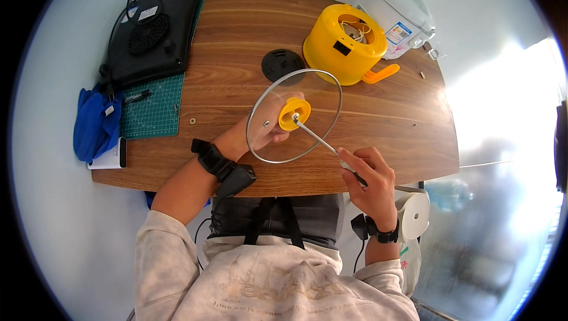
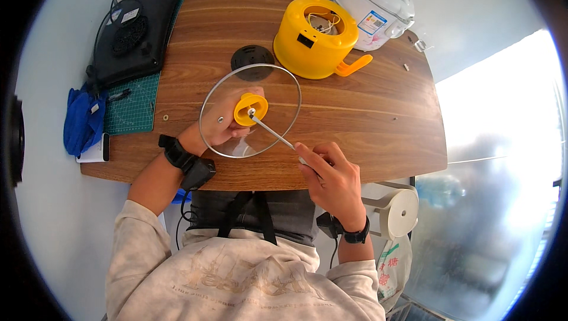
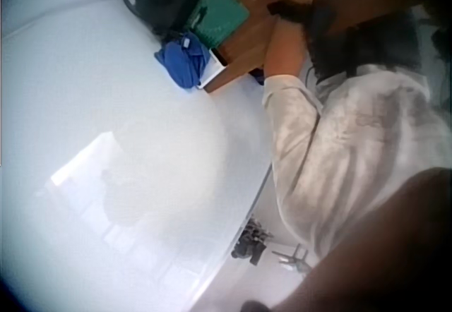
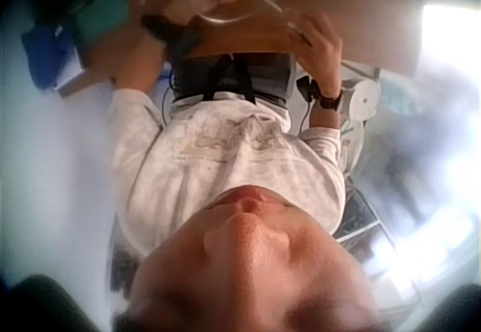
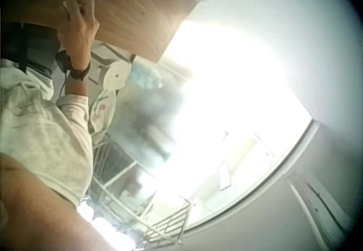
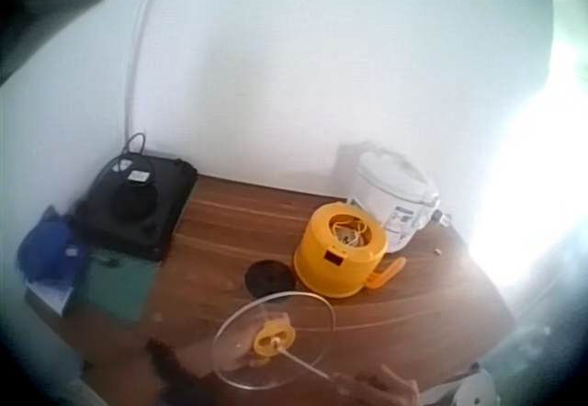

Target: The person disassembles a yellow kettle-shaped appliance using a screwdriver, removes the base cover, and detaches a glass lid with a yellow knob. They then reassemble the lid and reattach the base cover, securing it with screws.

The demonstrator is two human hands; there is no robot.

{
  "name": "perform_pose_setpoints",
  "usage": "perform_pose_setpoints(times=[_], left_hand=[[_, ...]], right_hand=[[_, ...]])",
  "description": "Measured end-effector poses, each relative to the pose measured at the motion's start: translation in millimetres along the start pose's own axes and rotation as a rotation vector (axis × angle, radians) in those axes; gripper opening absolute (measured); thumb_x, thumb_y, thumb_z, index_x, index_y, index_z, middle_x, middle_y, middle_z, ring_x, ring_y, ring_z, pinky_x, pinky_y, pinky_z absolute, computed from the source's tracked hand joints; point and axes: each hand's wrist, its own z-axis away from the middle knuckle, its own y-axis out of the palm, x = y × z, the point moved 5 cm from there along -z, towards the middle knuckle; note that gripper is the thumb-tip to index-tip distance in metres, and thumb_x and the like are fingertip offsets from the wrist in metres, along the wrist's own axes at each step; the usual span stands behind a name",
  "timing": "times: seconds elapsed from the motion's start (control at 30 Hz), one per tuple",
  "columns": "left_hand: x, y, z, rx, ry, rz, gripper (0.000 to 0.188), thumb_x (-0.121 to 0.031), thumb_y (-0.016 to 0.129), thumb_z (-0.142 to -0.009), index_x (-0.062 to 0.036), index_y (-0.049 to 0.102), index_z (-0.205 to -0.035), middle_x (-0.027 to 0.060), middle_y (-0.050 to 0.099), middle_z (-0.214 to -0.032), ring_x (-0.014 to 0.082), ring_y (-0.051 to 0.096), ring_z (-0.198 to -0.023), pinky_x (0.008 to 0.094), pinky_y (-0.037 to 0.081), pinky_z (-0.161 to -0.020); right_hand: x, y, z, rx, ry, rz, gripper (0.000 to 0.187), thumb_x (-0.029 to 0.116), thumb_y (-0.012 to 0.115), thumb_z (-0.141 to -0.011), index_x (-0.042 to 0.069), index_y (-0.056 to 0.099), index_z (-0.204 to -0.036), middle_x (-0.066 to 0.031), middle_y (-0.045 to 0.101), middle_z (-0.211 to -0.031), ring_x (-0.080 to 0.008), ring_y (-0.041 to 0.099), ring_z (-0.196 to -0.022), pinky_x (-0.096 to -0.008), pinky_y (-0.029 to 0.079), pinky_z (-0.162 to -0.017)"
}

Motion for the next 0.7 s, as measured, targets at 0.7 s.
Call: perform_pose_setpoints(times=[0.7], left_hand=[[-0.6,-5.7,2.4,-0.024,0.094,-0.127,0.034,-0.045,0.045,-0.107,-0.0124,0.055,-0.105,-0.0024,0.053,-0.084,0.0034,0.042,-0.055,0.016,0.034,-0.045]], right_hand=[[11.5,-8.0,-5.3,0.027,-0.046,0.212,0.043,0.004,0.079,-0.078,0.016,0.072,-0.118,-0.0045,0.059,-0.087,-0.0195,0.064,-0.067,-0.0321,0.053,-0.057]])
